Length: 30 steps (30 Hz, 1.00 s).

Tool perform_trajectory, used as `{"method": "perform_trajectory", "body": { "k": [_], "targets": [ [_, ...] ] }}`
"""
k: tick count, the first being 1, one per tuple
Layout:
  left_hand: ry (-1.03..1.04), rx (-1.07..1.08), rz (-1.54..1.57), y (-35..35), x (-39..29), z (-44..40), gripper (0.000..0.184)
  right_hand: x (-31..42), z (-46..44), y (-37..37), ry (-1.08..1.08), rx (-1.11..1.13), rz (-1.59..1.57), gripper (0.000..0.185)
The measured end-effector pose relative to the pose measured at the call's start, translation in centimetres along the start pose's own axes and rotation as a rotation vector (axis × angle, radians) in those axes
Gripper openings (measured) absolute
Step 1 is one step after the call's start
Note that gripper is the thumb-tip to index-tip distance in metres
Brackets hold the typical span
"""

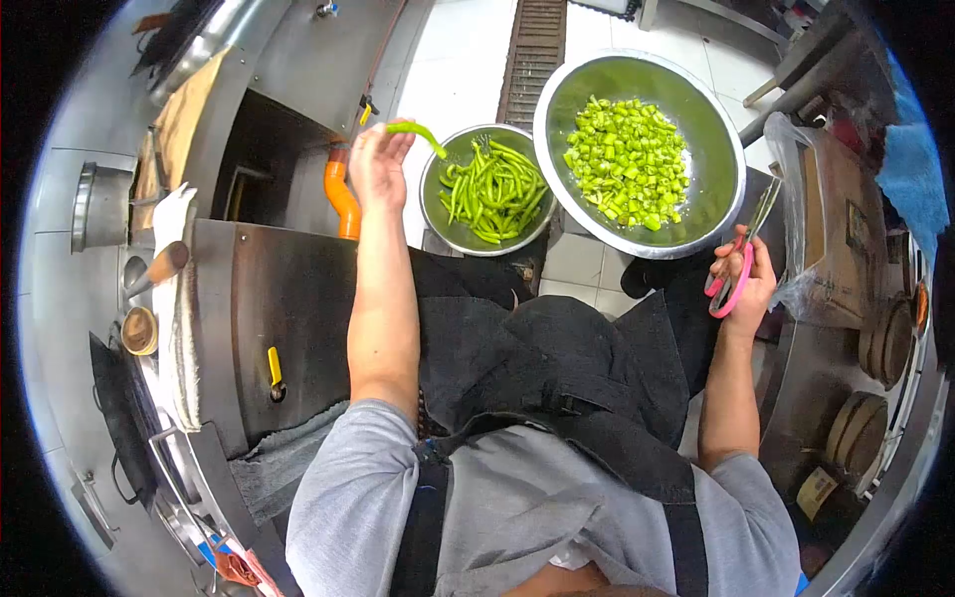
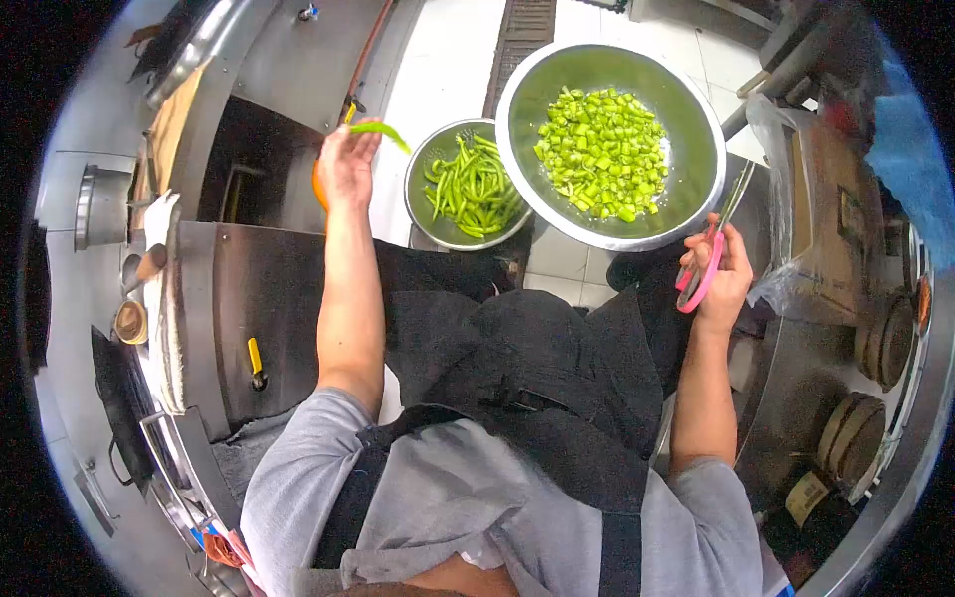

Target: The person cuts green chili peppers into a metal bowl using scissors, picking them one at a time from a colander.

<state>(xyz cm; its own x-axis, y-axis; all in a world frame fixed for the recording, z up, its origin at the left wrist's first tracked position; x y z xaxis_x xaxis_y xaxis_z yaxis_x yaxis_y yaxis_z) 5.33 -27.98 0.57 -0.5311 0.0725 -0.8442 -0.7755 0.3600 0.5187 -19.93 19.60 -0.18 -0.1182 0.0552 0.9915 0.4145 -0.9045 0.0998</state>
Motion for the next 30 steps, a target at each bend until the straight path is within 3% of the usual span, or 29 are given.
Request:
{"method": "perform_trajectory", "body": {
  "k": [1,3,5,7,9,11,15,20,22,23,25,30],
  "targets": [
    [0.009,0.017,0.050,1.2,-1.5,-0.2,0.017,0.0,-0.1,-0.1,-0.009,0.014,0.013,0.044],
    [-0.070,0.025,0.281,4.2,-3.0,0.3,0.011,-0.3,-0.1,-0.4,-0.025,-0.001,0.007,0.044],
    [-0.369,0.149,0.129,7.2,-0.6,3.5,0.013,-0.5,-0.2,-0.4,0.018,0.000,0.001,0.044],
    [-0.730,0.552,-0.177,6.8,5.4,9.3,0.014,-0.1,0.0,-0.3,-0.002,0.003,-0.030,0.042],
    [-0.910,0.832,-0.694,9.0,6.3,16.6,0.017,-0.6,-0.1,-0.8,-0.007,-0.016,-0.033,0.041],
    [-0.854,0.969,-0.816,8.2,8.6,19.6,0.018,-0.4,0.1,-0.9,0.005,-0.038,-0.008,0.041],
    [-0.645,0.667,-0.855,9.9,4.9,16.9,0.021,0.4,0.4,-0.9,-0.010,-0.018,-0.017,0.041],
    [-0.456,0.685,-0.964,11.3,1.8,14.4,0.029,0.2,0.0,-0.5,-0.022,-0.044,0.028,0.039],
    [-0.240,0.564,-1.055,11.3,1.8,13.6,0.029,0.4,0.1,-0.5,-0.032,-0.060,0.022,0.039],
    [-0.240,0.581,-1.058,12.1,1.9,14.0,0.029,0.3,0.3,-0.2,-0.017,-0.035,0.032,0.040],
    [-0.327,0.569,-0.745,13.9,2.2,15.3,0.031,0.3,0.5,0.8,0.058,0.071,0.040,0.041],
    [-0.434,0.659,-0.621,17.7,5.3,18.6,0.039,-3.2,1.7,5.1,0.248,0.389,0.073,0.052]
  ]
}}
Point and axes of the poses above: each hand's wrist, its own z-axis away from the middle knuckle, its own y-axis out of the palm, x = y × z, the point moved 6 cm from there along -z, towards the middle knuckle, and after that the axes turned 8 degrees about y, right-handed, at the moved point
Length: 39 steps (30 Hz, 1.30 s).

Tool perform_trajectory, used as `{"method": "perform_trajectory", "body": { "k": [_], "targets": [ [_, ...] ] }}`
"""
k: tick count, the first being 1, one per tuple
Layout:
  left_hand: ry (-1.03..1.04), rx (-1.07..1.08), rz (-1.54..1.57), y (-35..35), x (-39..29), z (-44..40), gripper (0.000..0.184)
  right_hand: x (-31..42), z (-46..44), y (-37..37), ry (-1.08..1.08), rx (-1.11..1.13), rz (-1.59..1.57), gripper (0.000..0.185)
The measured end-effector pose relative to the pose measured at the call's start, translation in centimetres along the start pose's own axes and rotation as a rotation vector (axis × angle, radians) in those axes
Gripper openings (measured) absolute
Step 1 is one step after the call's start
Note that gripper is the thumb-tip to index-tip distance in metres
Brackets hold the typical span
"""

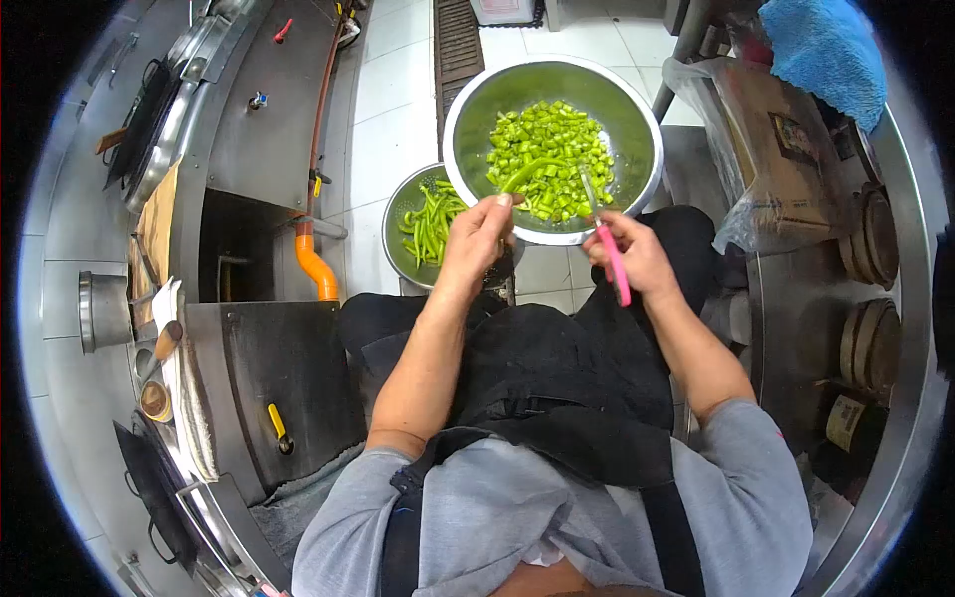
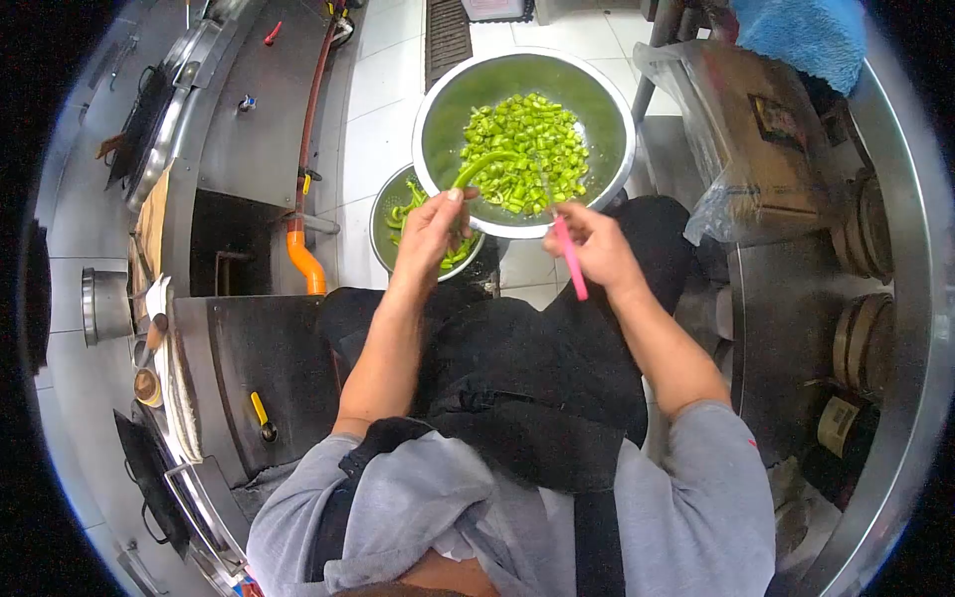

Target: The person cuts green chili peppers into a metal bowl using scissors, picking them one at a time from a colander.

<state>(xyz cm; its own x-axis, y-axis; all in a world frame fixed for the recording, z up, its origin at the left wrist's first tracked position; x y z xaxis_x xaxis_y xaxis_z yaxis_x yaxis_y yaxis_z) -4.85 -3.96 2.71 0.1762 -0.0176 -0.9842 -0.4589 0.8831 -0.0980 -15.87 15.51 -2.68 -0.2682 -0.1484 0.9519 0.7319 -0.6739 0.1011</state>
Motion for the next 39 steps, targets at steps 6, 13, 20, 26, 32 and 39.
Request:
{"method": "perform_trajectory", "body": {
  "k": [6,13,20,26,32,39],
  "targets": [
    [-0.015,0.055,0.189,3.4,0.6,0.2,0.037,-0.5,-0.1,0.7,0.046,0.048,0.021,0.049],
    [-0.096,0.168,0.067,5.5,1.9,0.6,0.035,0.0,-0.2,-0.2,0.057,-0.049,-0.153,0.040],
    [-0.072,0.069,-0.010,4.6,2.2,0.0,0.035,-0.1,0.1,-0.6,0.123,-0.058,-0.074,0.036],
    [-0.054,-0.023,0.087,3.2,2.0,-0.6,0.034,-0.4,0.1,-0.3,0.095,-0.018,-0.126,0.042],
    [-0.060,0.088,0.117,5.4,1.4,0.0,0.033,-0.6,-0.3,0.4,-0.002,0.010,-0.114,0.045],
    [-0.079,0.138,0.095,5.2,2.5,-0.3,0.031,-0.4,0.1,-0.2,0.113,0.015,-0.028,0.043]
  ]
}}
Point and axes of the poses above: each hand's wrist, its own z-axis away from the middle knuckle, its own y-axis out of the palm, x = y × z, the point moved 6 cm from there along -z, towards the middle knuckle, and after that the axes turned 8 degrees about y, right-handed, at the moved point
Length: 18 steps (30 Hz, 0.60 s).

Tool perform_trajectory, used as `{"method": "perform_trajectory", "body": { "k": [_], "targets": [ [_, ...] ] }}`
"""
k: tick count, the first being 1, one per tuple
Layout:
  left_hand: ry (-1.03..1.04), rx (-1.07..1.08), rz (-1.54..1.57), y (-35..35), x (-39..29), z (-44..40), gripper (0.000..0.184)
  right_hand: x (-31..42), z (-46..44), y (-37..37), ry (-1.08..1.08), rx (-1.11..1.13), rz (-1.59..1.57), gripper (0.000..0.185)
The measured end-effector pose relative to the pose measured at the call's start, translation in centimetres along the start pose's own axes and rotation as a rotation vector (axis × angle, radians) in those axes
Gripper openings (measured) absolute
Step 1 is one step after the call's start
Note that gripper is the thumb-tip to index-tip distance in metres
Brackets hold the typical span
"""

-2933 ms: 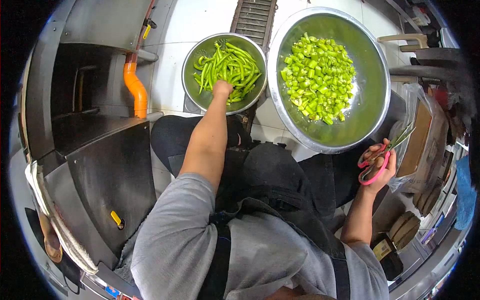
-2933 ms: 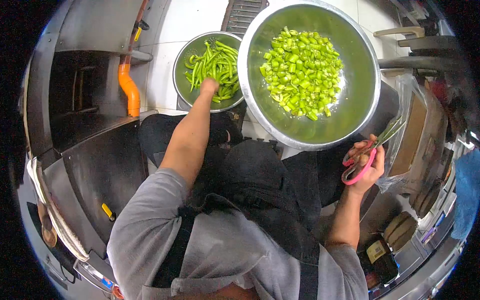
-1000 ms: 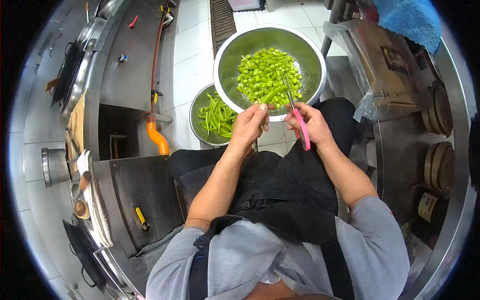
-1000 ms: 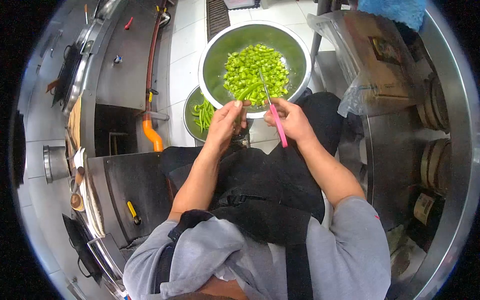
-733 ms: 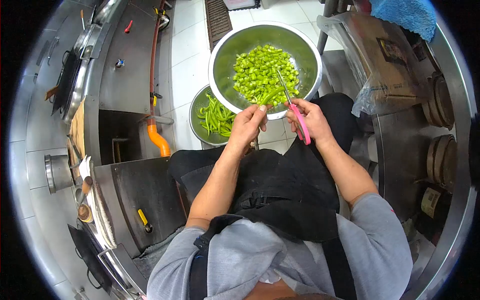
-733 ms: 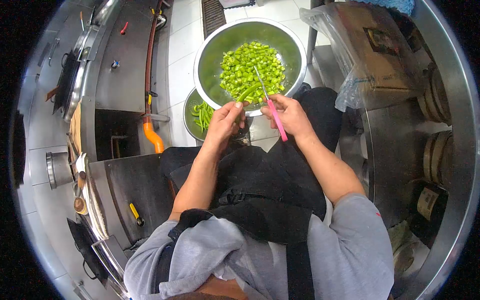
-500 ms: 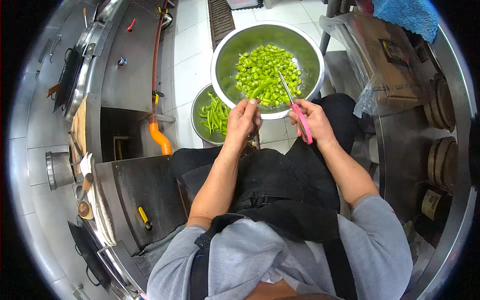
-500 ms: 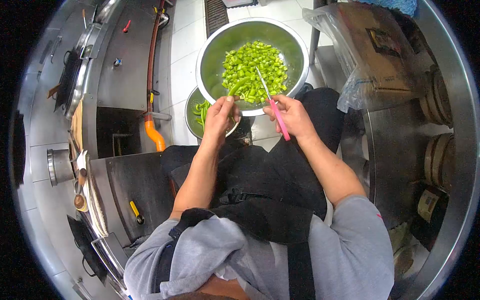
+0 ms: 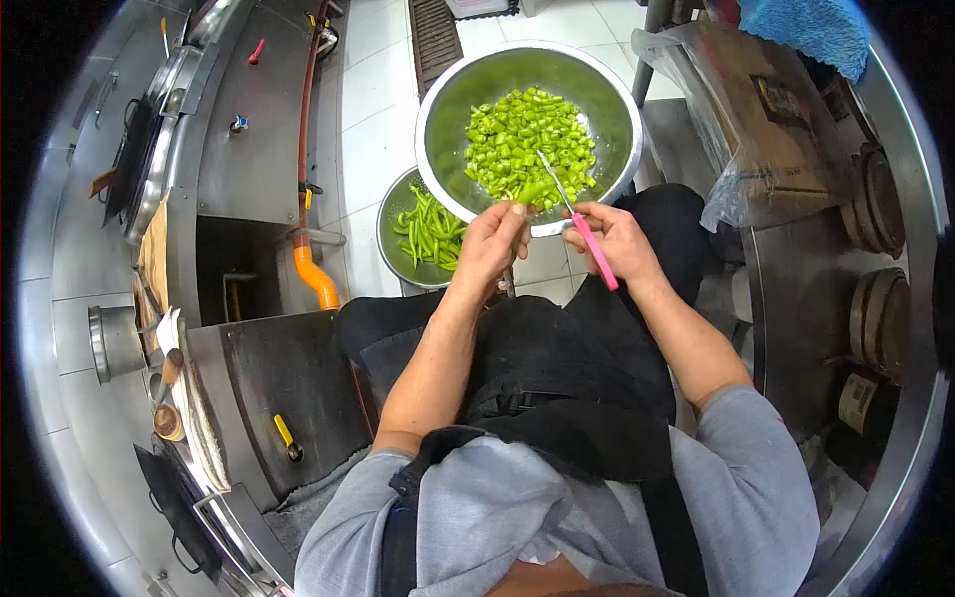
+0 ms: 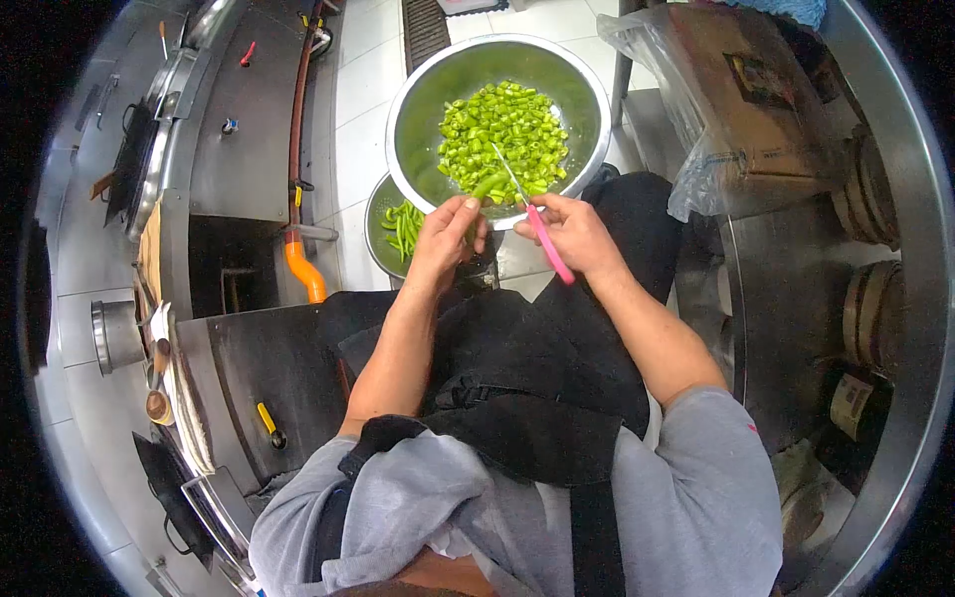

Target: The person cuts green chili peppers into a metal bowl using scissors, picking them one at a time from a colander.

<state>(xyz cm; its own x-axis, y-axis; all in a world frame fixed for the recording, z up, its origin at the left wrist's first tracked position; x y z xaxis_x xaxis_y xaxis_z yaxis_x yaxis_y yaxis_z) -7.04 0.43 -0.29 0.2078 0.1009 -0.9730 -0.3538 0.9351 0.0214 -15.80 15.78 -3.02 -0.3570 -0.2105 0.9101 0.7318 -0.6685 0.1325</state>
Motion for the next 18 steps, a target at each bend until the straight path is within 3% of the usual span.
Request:
{"method": "perform_trajectory", "body": {
  "k": [5,9,14,18],
  "targets": [
    [0.013,-0.160,0.040,-2.3,-0.1,-0.8,0.027,-0.3,-0.1,0.1,0.067,0.002,-0.021,0.044],
    [0.015,-0.196,0.096,-1.8,0.0,-1.0,0.027,-0.5,-0.3,0.7,-0.009,0.021,-0.008,0.049],
    [-0.019,0.049,0.000,1.1,0.0,-0.6,0.031,-0.9,-0.7,0.6,-0.108,0.020,-0.047,0.051],
    [-0.027,0.060,-0.015,0.7,0.5,-0.9,0.031,-0.6,-0.4,0.3,-0.011,0.005,0.003,0.051]
  ]
}}
Point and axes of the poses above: each hand's wrist, its own z-axis away from the middle knuckle, its own y-axis out of the palm, x = y × z, the point moved 6 cm from there along -z, towards the middle knuckle, and after that the axes turned 8 degrees about y, right-handed, at the moved point
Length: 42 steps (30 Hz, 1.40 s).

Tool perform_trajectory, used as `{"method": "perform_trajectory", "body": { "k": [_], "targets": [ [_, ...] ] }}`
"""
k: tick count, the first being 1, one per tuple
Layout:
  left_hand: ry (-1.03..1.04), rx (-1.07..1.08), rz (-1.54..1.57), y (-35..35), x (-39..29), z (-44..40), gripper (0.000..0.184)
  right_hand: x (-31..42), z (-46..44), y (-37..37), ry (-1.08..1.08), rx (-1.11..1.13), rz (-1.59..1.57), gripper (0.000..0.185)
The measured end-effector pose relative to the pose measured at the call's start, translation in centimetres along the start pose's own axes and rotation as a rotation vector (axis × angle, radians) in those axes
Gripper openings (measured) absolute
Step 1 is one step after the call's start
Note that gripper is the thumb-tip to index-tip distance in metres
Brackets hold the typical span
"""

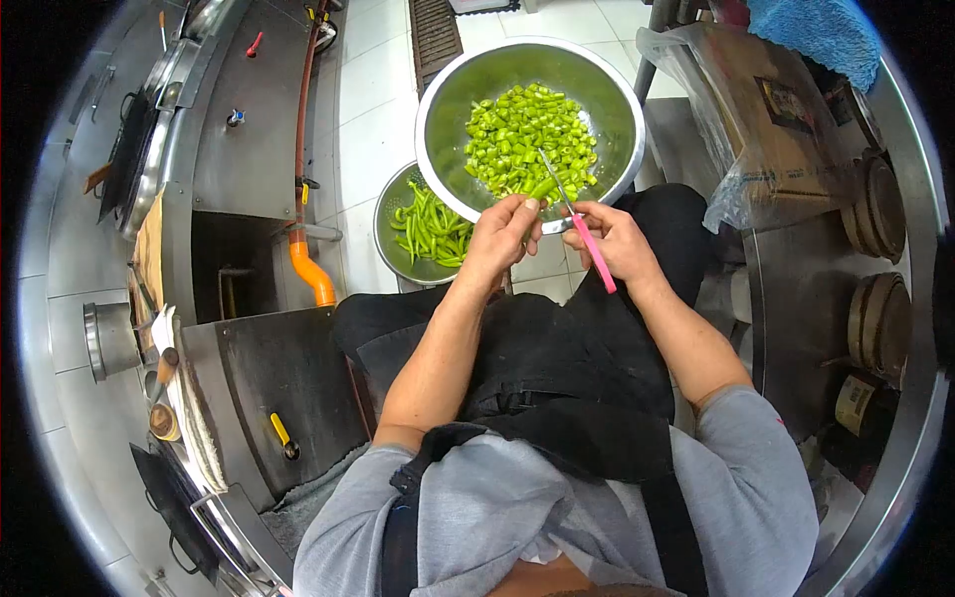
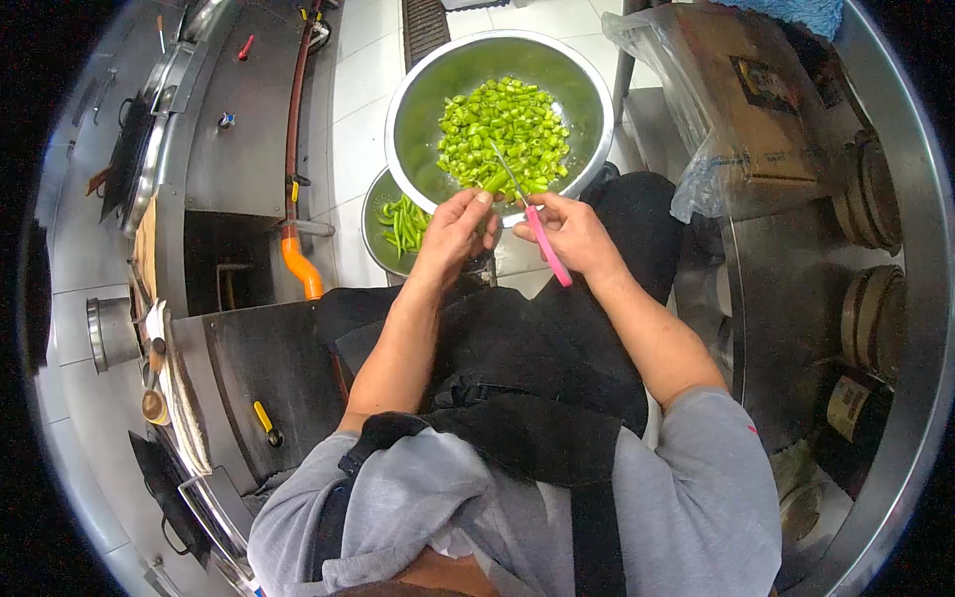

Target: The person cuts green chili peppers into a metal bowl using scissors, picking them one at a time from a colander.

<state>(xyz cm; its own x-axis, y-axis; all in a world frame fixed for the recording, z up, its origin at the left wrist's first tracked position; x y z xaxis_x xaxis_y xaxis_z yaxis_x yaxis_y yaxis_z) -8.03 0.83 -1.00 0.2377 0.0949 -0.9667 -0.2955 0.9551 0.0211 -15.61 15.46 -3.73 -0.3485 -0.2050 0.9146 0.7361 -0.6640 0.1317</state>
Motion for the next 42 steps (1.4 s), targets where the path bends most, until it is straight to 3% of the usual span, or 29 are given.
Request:
{"method": "perform_trajectory", "body": {
  "k": [5,11,13,18,26,34,42],
  "targets": [
    [0.008,-0.138,0.054,-1.3,-0.4,-0.2,0.028,-0.1,-0.1,-0.1,0.088,-0.003,-0.011,0.051],
    [0.068,-0.228,0.125,-2.0,-0.7,-0.6,0.028,-0.8,-0.5,0.8,-0.010,0.051,0.068,0.050],
    [0.025,-0.053,0.085,-0.7,-0.2,-0.6,0.029,-1.0,-0.8,0.7,-0.148,0.023,0.105,0.049],
    [-0.053,0.037,0.048,-0.1,-0.1,-0.2,0.029,-0.5,-0.5,0.2,-0.036,0.004,0.022,0.050],
    [-0.017,-0.108,0.044,-2.0,-0.3,0.1,0.024,-0.1,-0.4,0.0,-0.004,-0.062,0.091,0.047],
    [0.085,-0.287,0.114,-2.9,-0.2,-0.6,0.019,-0.1,-0.1,0.7,0.028,0.033,0.004,0.049],
    [0.068,-0.086,-0.034,-0.7,0.0,-0.6,0.022,-0.3,-0.3,0.3,0.008,0.023,0.048,0.050]
  ]
}}
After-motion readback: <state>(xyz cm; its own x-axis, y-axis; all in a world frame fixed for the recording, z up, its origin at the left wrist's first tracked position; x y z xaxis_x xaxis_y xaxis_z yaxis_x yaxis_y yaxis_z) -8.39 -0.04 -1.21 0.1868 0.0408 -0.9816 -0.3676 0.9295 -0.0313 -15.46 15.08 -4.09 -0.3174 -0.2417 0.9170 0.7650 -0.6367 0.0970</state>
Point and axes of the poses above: each hand's wrist, its own z-axis away from the middle knuckle, its own y-axis out of the palm, x = y × z, the point moved 6 cm from there along -z, towards the middle knuckle, and after that the axes turned 8 degrees about y, right-handed, at the moved point
